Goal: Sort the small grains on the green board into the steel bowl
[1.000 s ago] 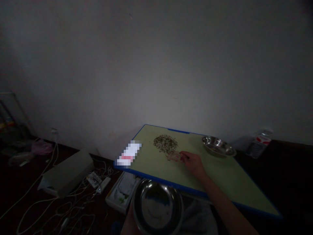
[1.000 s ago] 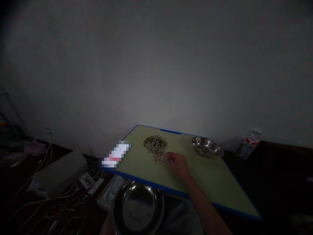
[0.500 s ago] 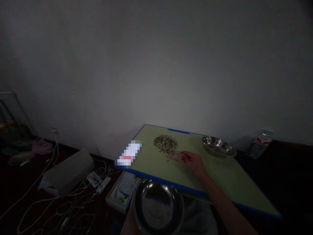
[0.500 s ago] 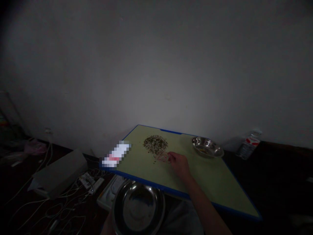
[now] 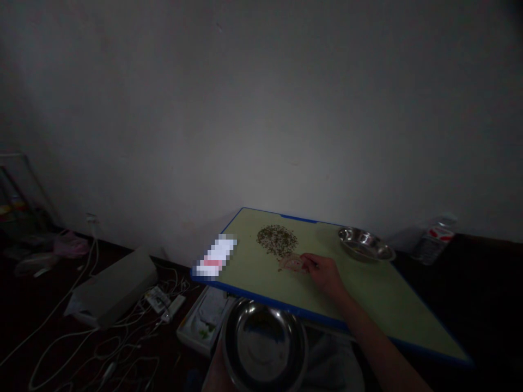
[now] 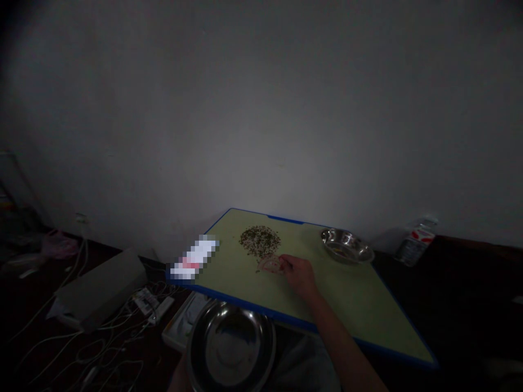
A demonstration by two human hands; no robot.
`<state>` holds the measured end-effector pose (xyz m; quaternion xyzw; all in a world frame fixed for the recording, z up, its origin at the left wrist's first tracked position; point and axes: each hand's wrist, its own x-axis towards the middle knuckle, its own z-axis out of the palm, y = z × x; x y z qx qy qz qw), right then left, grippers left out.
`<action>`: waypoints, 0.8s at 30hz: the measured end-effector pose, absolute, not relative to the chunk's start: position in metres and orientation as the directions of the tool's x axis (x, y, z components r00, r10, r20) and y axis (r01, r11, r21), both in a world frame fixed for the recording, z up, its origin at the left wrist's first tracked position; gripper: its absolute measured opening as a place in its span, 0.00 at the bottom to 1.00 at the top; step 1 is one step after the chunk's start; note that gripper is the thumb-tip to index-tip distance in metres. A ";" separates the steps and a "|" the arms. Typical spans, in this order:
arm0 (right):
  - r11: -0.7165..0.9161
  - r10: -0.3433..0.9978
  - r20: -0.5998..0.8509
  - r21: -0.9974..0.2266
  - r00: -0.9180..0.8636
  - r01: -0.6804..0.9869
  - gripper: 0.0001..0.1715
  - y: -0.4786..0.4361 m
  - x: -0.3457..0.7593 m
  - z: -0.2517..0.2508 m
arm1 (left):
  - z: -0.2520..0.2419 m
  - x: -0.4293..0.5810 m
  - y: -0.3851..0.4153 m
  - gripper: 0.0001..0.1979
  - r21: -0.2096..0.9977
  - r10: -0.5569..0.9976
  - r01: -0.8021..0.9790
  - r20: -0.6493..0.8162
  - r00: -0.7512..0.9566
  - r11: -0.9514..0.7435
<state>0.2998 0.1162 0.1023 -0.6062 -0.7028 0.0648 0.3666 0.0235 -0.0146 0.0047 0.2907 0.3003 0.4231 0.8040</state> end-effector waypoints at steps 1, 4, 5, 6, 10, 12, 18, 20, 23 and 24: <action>0.272 0.898 0.440 -0.533 -0.012 0.801 0.23 0.116 0.299 0.102 | 0.006 0.025 -0.015 0.45 0.697 0.855 -0.530 -0.242 0.458 0.482; 0.305 0.899 0.436 -0.536 -0.051 0.787 0.23 0.116 0.299 0.102 | 0.007 0.029 -0.016 0.43 0.603 0.853 -0.612 -0.274 0.444 0.512; 0.308 0.899 0.435 -0.544 -0.052 0.781 0.23 0.116 0.299 0.102 | 0.006 0.029 -0.016 0.44 0.593 0.857 -0.623 -0.283 0.431 0.510; 0.308 0.898 0.437 -0.553 -0.046 0.774 0.22 0.116 0.299 0.101 | 0.004 0.029 -0.016 0.44 0.594 0.862 -0.628 -0.295 0.411 0.503; 0.283 0.897 0.442 -0.561 -0.008 0.778 0.21 0.116 0.301 0.100 | -0.008 0.022 -0.014 0.47 0.684 0.907 -0.595 -0.323 0.271 0.422; 0.275 0.895 0.446 -0.545 -0.004 0.792 0.21 0.116 0.302 0.100 | -0.015 0.019 -0.012 0.46 0.721 0.910 -0.555 -0.318 0.267 0.415; 0.280 0.902 0.431 -0.543 -0.024 0.792 0.21 0.114 0.298 0.105 | -0.036 0.023 -0.002 0.48 0.731 0.868 -0.497 -0.272 0.416 0.467; 0.287 0.905 0.425 -0.551 -0.033 0.784 0.22 0.113 0.296 0.106 | -0.038 0.023 -0.001 0.46 0.734 0.869 -0.495 -0.271 0.413 0.465; 0.310 0.902 0.428 -0.556 -0.054 0.771 0.23 0.112 0.294 0.106 | -0.033 0.023 -0.005 0.44 0.708 0.865 -0.518 -0.283 0.414 0.480; 0.315 0.901 0.430 -0.554 -0.059 0.771 0.23 0.111 0.293 0.106 | -0.031 0.023 -0.008 0.43 0.691 0.869 -0.542 -0.280 0.409 0.478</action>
